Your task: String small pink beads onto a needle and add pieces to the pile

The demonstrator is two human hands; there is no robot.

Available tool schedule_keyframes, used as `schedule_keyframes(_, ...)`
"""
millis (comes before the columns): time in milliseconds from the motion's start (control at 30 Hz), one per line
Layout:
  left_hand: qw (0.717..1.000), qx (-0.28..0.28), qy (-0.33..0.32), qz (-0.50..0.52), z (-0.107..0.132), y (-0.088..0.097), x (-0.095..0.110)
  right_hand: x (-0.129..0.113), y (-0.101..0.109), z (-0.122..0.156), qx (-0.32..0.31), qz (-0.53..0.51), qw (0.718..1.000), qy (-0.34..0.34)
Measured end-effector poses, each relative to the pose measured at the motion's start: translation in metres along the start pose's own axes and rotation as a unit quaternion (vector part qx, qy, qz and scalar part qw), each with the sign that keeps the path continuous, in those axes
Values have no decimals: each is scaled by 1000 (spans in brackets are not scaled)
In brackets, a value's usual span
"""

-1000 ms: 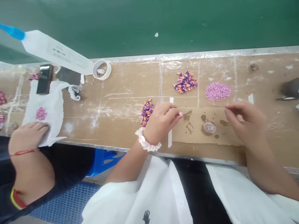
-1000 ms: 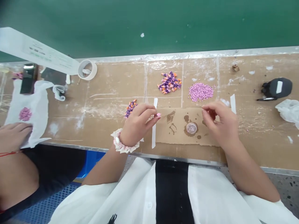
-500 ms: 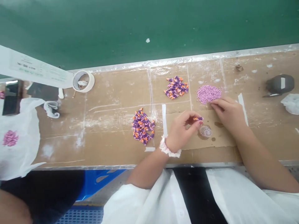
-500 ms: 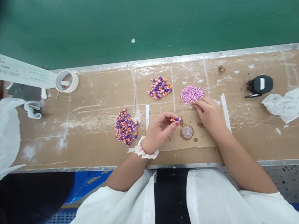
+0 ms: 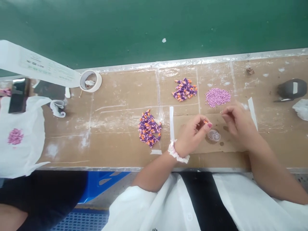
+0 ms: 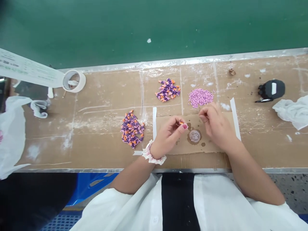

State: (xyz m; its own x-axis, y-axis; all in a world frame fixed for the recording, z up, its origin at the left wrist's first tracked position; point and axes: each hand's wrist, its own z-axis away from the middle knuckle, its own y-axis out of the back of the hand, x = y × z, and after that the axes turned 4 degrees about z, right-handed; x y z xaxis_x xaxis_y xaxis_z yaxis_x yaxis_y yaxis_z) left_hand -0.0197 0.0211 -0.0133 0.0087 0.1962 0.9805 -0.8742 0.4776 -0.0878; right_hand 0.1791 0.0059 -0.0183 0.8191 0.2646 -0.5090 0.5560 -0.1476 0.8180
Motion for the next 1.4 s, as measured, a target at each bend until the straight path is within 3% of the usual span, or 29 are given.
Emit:
schedule_keyframes(133, 999, -33, -28, 11, -1, -5, -2, -22, 9, 8, -40, -148, 988, 34)
schedule_keyframes(333, 997, -28, 0, 73, -1, -5, 0, -26, 10, 11, -59, -169, 983, 48)
schedule_keyframes(533, 975, -62, 80, 196, -1, -2, 0, -29, 14, 12, -5, -151, 986, 63)
schedule_keyframes(800, 942, -86, 91, 311, 0, -11, 2, -47, 8, 18, 83, -298, 951, -7)
schedule_keyframes(1000, 966, -56, 24, 252, 3, -15, -3, -53, 10, 16, 99, -296, 950, -7)
schedule_keyframes(1167, 992, -25, -94, 84, 3, -13, -2, -49, 13, 14, 88, -250, 964, 20)
schedule_keyframes(1300, 980, -14, -195, -20, 2, -11, 0, -45, 14, 15, 62, -241, 967, 45)
schedule_keyframes(1400, 969, -18, -235, -68, 2, -9, 0, -40, 14, 17, 37, -246, 967, 56)
